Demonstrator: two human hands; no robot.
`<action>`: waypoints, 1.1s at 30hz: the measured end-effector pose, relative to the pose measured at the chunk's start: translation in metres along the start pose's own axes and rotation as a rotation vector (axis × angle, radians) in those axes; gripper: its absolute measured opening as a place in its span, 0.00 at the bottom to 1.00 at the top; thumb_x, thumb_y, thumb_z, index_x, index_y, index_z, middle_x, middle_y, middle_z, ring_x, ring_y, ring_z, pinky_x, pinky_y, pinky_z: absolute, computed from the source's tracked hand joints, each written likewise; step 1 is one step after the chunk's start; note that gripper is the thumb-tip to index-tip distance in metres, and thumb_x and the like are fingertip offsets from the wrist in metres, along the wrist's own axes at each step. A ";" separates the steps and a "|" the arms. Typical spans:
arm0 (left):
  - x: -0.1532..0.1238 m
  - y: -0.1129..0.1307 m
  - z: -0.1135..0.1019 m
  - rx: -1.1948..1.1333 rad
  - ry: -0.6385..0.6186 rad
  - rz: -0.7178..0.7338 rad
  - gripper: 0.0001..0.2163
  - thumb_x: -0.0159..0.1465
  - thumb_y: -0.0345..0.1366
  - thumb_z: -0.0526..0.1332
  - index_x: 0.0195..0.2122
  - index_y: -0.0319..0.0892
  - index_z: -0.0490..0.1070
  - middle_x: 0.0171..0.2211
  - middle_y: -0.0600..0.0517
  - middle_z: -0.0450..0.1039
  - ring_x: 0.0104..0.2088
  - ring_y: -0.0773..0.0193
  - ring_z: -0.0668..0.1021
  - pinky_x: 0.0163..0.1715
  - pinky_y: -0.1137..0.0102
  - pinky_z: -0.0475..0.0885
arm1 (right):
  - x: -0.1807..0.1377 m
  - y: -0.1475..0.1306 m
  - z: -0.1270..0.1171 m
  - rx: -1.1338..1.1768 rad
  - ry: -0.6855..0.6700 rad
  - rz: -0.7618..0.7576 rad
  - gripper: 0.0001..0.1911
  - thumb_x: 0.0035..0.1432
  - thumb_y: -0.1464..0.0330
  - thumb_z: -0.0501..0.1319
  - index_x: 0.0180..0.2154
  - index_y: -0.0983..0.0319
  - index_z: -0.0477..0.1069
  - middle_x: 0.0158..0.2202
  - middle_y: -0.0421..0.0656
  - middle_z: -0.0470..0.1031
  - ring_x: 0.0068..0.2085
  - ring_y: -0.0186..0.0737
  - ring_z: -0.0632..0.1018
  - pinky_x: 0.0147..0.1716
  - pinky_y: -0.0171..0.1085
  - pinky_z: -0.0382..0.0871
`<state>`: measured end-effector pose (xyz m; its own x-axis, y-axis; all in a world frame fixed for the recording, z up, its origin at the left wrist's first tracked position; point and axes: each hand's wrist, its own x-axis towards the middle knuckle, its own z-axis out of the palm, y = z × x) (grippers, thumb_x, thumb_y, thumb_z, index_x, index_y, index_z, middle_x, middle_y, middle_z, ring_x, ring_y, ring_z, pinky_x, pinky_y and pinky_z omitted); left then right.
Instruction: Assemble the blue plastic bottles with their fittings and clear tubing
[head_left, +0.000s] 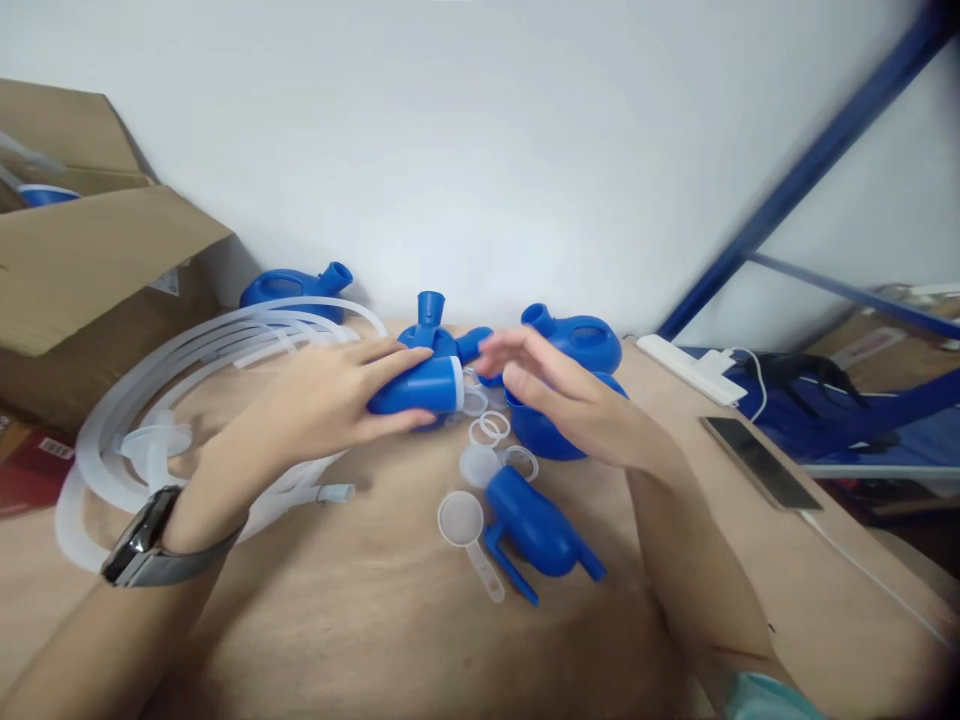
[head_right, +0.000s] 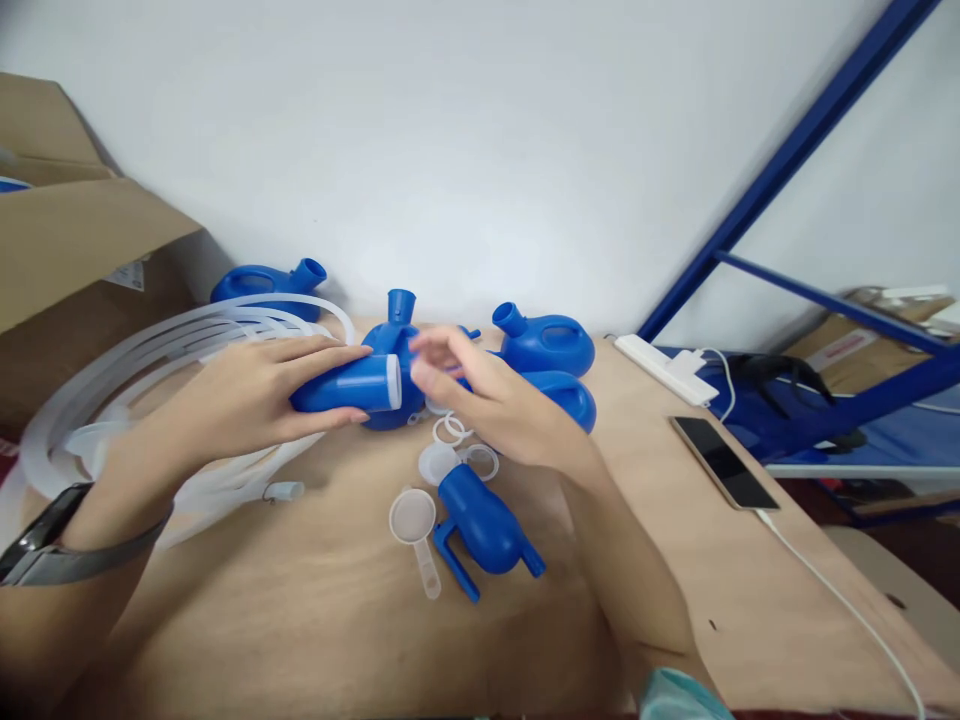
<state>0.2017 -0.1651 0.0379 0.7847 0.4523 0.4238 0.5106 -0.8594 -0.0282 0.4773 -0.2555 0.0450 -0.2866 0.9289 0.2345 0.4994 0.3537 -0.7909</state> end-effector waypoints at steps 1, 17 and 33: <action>0.000 -0.003 -0.001 -0.005 -0.072 -0.029 0.34 0.70 0.66 0.55 0.64 0.46 0.76 0.54 0.41 0.82 0.46 0.44 0.85 0.42 0.60 0.78 | -0.005 -0.004 -0.006 -0.128 -0.109 0.006 0.25 0.73 0.47 0.57 0.62 0.52 0.71 0.58 0.46 0.80 0.59 0.50 0.80 0.60 0.51 0.74; 0.004 0.005 -0.004 -0.303 -0.249 0.052 0.27 0.73 0.59 0.57 0.63 0.46 0.76 0.52 0.45 0.83 0.45 0.54 0.85 0.46 0.66 0.76 | -0.005 -0.008 0.012 -0.731 -0.447 -0.154 0.16 0.76 0.57 0.59 0.43 0.62 0.78 0.41 0.46 0.83 0.39 0.47 0.82 0.38 0.42 0.73; -0.004 -0.024 -0.011 -0.187 -0.275 -0.115 0.34 0.68 0.68 0.57 0.64 0.50 0.75 0.55 0.44 0.82 0.48 0.46 0.84 0.46 0.61 0.76 | -0.006 0.011 0.035 -0.674 -0.673 -0.096 0.23 0.64 0.53 0.71 0.54 0.61 0.79 0.50 0.49 0.81 0.49 0.51 0.81 0.48 0.44 0.74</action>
<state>0.1822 -0.1485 0.0472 0.8042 0.5741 0.1542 0.5477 -0.8164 0.1831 0.4560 -0.2610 0.0151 -0.6557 0.7094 -0.2587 0.7549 0.6088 -0.2438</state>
